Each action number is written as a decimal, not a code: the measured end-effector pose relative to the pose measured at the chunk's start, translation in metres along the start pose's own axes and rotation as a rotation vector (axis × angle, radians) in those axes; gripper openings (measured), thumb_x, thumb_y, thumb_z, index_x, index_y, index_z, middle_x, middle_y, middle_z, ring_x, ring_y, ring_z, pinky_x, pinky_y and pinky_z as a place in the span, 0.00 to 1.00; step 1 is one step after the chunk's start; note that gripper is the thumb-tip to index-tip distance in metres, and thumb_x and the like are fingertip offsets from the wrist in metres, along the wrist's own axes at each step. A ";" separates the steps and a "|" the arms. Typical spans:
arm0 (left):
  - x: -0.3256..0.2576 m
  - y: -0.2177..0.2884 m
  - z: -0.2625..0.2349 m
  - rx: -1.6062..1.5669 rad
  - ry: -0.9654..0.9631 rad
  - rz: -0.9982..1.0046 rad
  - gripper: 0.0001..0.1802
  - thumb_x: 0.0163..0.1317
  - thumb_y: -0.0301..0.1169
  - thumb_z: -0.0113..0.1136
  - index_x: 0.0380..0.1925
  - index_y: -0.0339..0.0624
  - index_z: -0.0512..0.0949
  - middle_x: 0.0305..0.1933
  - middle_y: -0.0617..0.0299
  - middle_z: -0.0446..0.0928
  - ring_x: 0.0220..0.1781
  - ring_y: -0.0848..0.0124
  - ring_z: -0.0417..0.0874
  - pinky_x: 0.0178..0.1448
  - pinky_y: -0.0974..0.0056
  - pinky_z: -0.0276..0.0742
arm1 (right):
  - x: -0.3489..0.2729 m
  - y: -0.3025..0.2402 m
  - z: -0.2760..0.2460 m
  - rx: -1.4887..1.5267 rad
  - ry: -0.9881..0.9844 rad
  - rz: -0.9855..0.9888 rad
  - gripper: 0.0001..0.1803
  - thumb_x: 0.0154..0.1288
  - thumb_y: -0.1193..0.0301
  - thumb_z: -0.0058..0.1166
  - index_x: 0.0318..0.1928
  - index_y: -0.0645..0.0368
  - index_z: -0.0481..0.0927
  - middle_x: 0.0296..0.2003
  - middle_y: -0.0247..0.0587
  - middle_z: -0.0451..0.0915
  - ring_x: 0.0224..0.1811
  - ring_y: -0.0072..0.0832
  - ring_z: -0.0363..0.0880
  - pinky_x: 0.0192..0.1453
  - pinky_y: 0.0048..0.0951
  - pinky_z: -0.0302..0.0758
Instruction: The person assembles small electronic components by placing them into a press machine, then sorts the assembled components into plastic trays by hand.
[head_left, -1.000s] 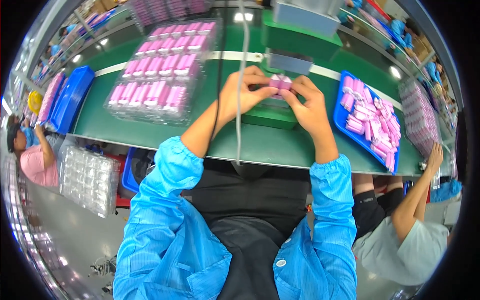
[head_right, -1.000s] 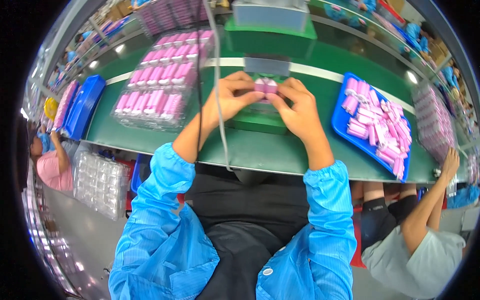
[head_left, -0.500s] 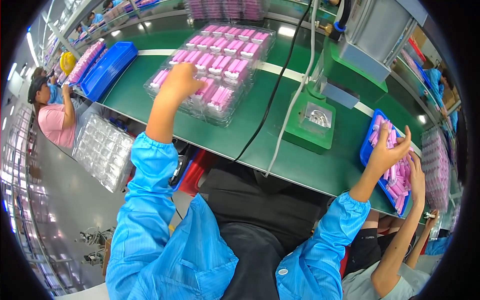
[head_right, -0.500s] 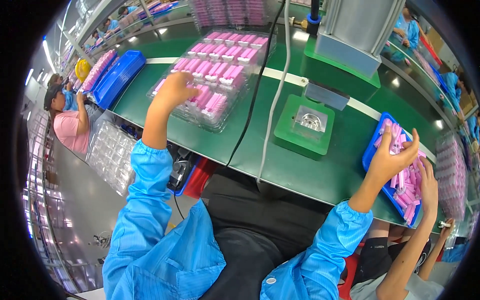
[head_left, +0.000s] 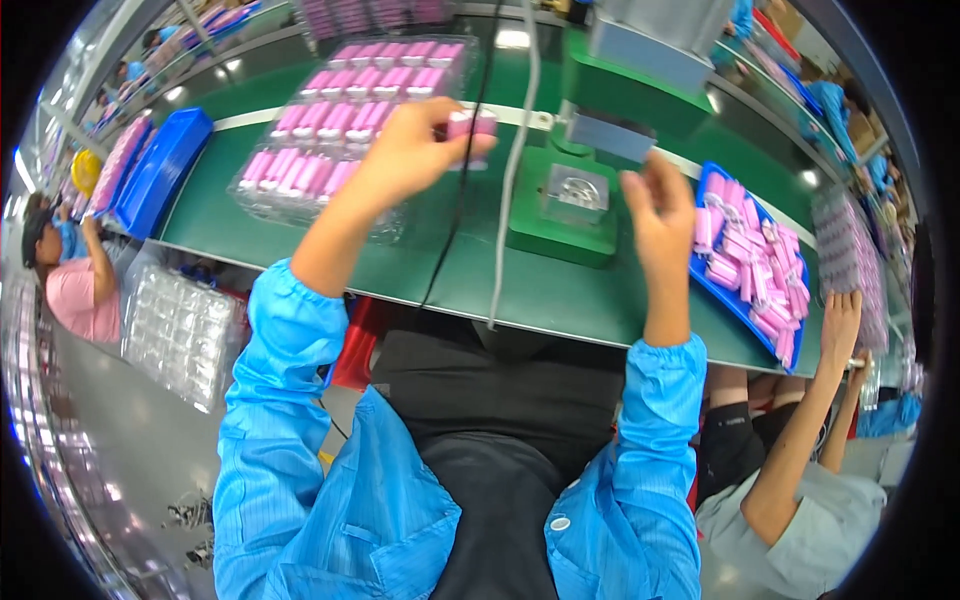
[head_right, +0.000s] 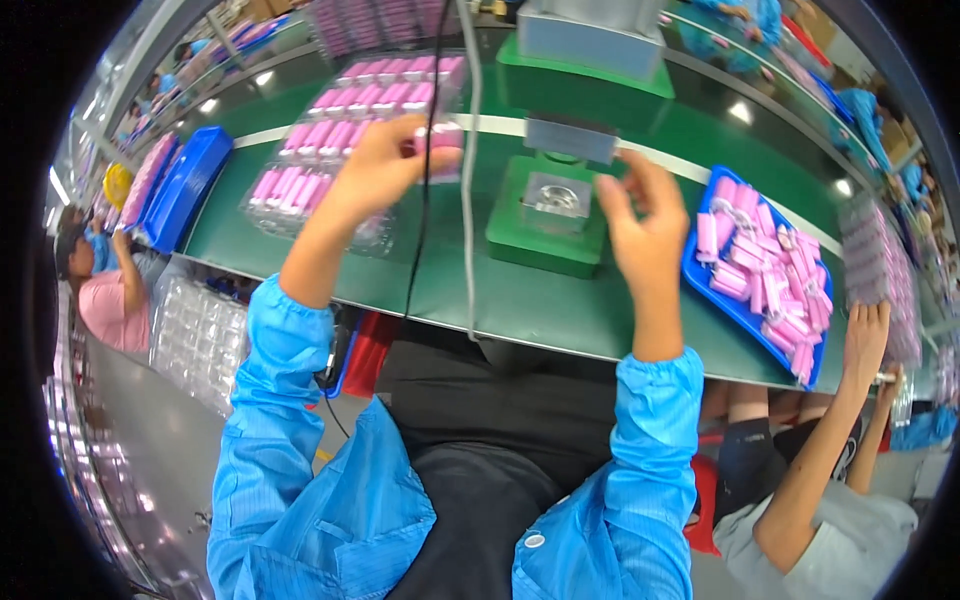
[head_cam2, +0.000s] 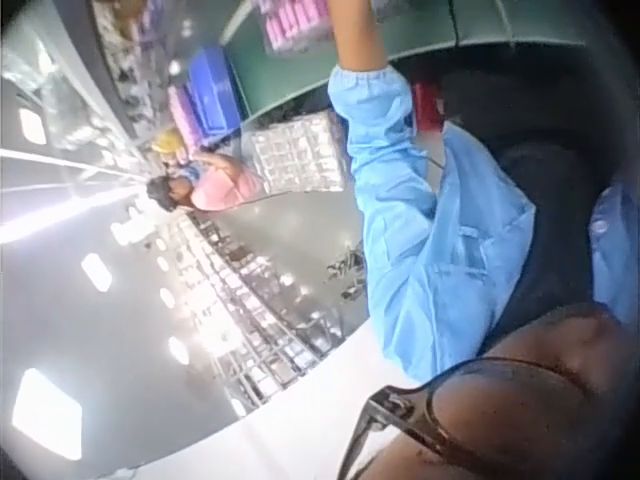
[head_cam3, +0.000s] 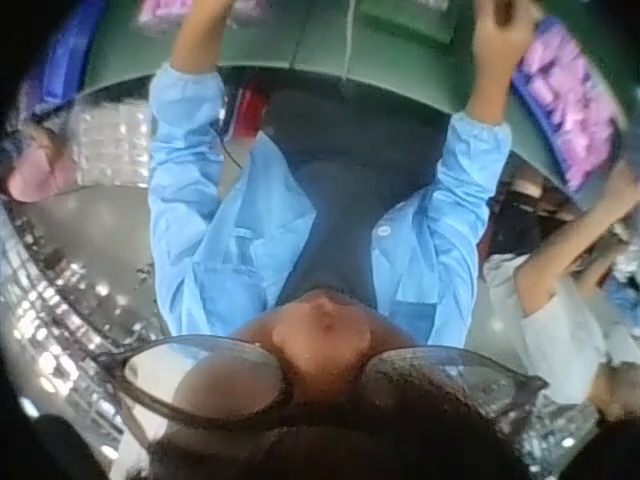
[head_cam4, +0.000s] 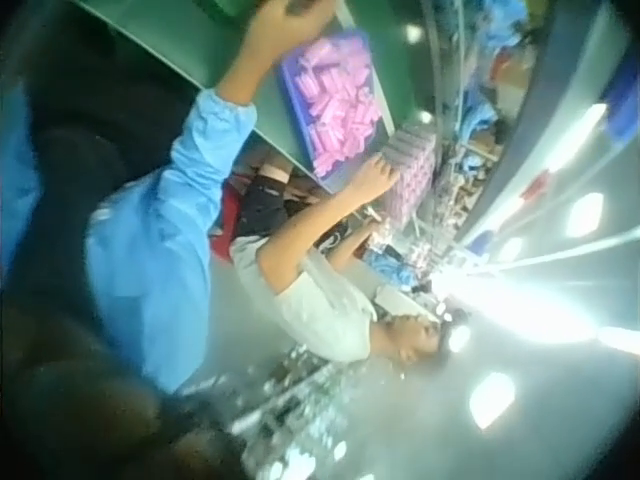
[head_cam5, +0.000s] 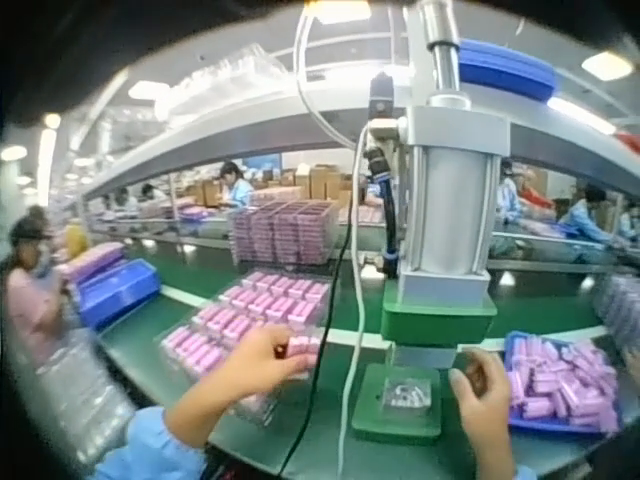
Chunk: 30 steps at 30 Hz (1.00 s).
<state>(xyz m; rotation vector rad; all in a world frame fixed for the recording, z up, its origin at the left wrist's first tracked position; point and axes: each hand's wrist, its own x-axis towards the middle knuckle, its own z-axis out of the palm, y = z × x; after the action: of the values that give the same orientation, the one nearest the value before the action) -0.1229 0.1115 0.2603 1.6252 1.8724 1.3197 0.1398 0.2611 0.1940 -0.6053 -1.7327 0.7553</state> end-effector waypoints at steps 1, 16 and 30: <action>0.004 -0.003 0.020 -0.100 -0.040 0.042 0.17 0.61 0.35 0.72 0.44 0.34 0.84 0.37 0.61 0.86 0.41 0.74 0.85 0.44 0.65 0.80 | 0.000 -0.001 0.006 0.055 -0.112 -0.031 0.19 0.61 0.70 0.69 0.52 0.60 0.84 0.33 0.31 0.77 0.34 0.21 0.72 0.40 0.24 0.70; 0.033 0.009 0.091 -0.220 -0.262 0.216 0.19 0.61 0.32 0.71 0.49 0.34 0.83 0.46 0.54 0.81 0.45 0.66 0.84 0.51 0.62 0.81 | 0.008 -0.010 0.008 0.096 -0.260 0.001 0.15 0.61 0.72 0.66 0.48 0.64 0.86 0.37 0.38 0.82 0.36 0.26 0.75 0.40 0.28 0.70; 0.020 0.004 0.092 0.020 -0.082 0.318 0.12 0.60 0.31 0.69 0.39 0.34 0.85 0.41 0.50 0.84 0.41 0.54 0.84 0.46 0.58 0.78 | 0.010 -0.014 0.003 -0.110 -0.228 -0.206 0.11 0.57 0.75 0.69 0.40 0.66 0.86 0.34 0.46 0.85 0.36 0.37 0.82 0.42 0.34 0.78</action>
<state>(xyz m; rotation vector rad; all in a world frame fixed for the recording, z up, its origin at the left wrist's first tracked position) -0.0572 0.1676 0.2223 2.0191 1.6331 1.3317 0.1343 0.2585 0.2098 -0.4177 -2.0217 0.6046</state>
